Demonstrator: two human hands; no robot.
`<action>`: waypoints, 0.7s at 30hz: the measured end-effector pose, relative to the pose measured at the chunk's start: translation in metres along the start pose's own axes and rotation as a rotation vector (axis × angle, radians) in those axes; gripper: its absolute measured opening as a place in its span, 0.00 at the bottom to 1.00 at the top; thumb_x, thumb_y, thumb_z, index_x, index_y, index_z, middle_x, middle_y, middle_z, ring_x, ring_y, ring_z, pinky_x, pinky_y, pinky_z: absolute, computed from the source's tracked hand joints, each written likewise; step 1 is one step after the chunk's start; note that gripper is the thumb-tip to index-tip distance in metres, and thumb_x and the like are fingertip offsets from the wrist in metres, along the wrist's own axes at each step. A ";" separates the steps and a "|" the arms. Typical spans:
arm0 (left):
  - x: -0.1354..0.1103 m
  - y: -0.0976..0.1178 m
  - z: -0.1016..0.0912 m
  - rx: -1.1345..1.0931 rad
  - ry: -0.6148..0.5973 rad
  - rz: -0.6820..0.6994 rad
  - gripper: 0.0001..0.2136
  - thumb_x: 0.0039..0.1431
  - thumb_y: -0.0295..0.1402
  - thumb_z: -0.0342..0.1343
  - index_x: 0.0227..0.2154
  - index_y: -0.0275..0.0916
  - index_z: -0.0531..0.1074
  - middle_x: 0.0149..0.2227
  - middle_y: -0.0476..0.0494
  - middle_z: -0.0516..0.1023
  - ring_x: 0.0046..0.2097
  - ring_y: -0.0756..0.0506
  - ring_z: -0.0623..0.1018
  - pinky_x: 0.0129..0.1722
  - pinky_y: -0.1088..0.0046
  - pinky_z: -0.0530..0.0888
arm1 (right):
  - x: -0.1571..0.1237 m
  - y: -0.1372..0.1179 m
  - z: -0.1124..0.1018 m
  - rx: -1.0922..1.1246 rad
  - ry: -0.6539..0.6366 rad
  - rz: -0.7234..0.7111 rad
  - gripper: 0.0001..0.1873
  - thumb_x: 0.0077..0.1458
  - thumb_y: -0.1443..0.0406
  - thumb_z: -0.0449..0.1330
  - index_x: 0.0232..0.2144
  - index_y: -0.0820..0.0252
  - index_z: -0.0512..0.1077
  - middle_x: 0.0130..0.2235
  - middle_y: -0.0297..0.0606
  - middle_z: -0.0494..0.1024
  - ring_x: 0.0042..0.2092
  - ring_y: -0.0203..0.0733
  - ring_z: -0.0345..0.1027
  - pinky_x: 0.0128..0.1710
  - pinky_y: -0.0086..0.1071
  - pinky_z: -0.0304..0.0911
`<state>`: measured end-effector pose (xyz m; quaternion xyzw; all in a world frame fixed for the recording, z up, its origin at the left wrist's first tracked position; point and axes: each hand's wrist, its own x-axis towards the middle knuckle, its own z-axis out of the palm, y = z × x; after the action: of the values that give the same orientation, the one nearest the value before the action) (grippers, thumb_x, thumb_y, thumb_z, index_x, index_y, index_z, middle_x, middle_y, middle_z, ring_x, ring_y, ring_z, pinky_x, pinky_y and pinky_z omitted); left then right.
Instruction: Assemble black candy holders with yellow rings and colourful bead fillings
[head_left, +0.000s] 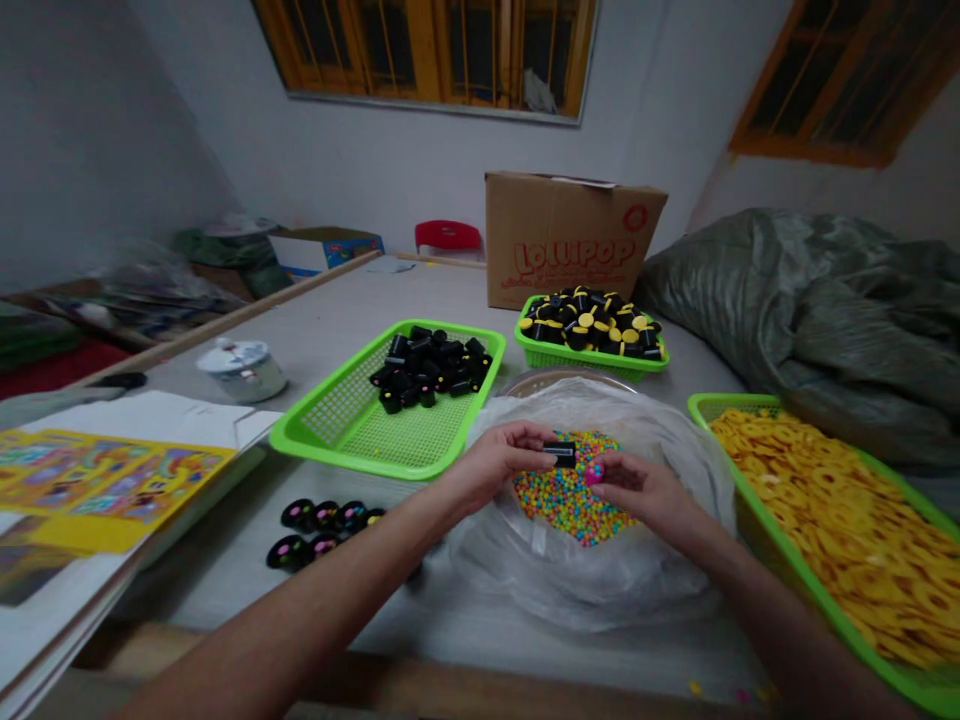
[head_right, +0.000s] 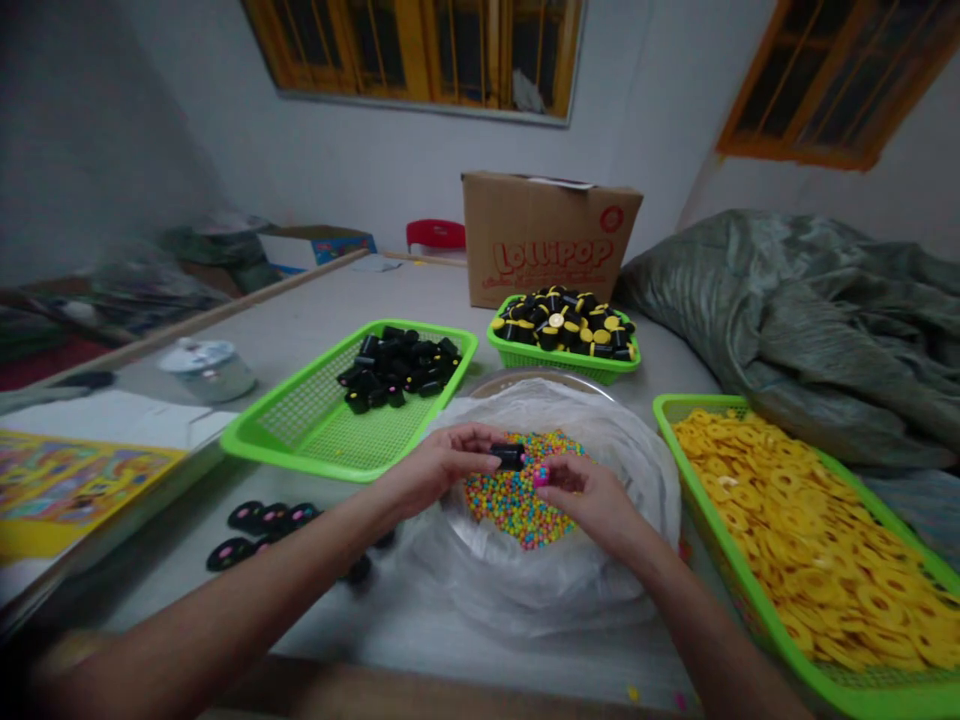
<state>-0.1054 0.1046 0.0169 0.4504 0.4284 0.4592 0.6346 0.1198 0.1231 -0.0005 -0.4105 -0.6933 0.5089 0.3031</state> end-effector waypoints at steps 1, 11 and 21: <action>0.002 -0.002 0.003 -0.020 -0.028 -0.021 0.13 0.39 0.24 0.64 0.31 0.36 0.74 0.31 0.47 0.77 0.33 0.51 0.74 0.39 0.72 0.71 | 0.000 -0.002 -0.001 0.000 0.001 -0.009 0.14 0.46 0.58 0.63 0.35 0.59 0.72 0.36 0.37 0.77 0.39 0.40 0.71 0.44 0.37 0.66; 0.016 -0.005 0.025 0.145 -0.254 -0.004 0.16 0.41 0.31 0.65 0.38 0.39 0.75 0.33 0.49 0.75 0.33 0.50 0.74 0.38 0.69 0.72 | -0.009 -0.011 -0.009 -0.159 -0.014 -0.066 0.13 0.49 0.61 0.62 0.38 0.58 0.73 0.38 0.36 0.78 0.40 0.41 0.72 0.45 0.38 0.66; 0.020 -0.018 0.026 0.597 -0.210 0.196 0.17 0.41 0.29 0.63 0.39 0.41 0.76 0.36 0.48 0.78 0.40 0.45 0.75 0.42 0.70 0.69 | -0.013 -0.021 -0.015 -0.787 0.177 -0.423 0.08 0.55 0.67 0.56 0.38 0.57 0.73 0.39 0.39 0.76 0.43 0.44 0.68 0.44 0.40 0.63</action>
<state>-0.0728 0.1159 0.0032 0.7004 0.4311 0.3233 0.4681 0.1328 0.1152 0.0241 -0.3857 -0.8741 0.0965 0.2791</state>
